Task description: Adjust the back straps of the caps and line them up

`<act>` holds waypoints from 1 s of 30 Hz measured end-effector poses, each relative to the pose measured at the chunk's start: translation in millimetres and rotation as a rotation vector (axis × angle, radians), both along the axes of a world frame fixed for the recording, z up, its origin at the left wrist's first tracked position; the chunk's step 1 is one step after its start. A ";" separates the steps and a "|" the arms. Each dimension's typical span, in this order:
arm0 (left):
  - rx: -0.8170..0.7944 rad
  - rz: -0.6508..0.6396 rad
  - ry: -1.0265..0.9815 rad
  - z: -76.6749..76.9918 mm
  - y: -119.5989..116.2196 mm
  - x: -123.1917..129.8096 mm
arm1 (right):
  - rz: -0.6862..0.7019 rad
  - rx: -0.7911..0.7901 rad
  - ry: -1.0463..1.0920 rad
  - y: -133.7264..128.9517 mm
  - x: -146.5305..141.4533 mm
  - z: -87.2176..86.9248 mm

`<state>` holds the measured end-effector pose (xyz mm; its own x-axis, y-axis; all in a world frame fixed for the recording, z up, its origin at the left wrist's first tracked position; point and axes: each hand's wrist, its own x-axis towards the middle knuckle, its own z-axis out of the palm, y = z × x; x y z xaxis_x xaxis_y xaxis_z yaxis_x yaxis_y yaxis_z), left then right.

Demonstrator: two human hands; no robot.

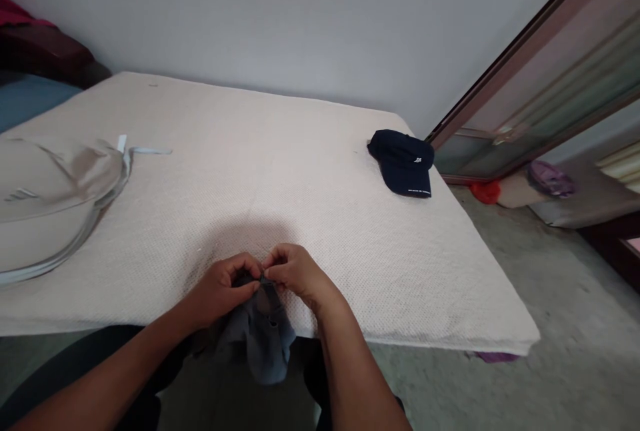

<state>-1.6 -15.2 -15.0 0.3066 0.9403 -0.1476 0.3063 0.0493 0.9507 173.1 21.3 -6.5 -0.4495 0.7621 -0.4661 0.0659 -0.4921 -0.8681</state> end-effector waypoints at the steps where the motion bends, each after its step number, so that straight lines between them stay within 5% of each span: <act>1: -0.008 -0.001 -0.004 -0.6 0.0 0.0 | 0.000 0.002 0.001 -0.2 0.1 0.6; 30: -0.076 -0.013 -0.068 -6.8 -0.5 -0.8 | 0.032 0.046 -0.049 -0.7 0.2 2.3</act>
<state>-2.4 -15.7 -21.8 0.3299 0.9234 -0.1964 0.2423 0.1182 0.9630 173.2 20.6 -4.3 -0.4514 0.7687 -0.4531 0.1234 -0.4491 -0.8849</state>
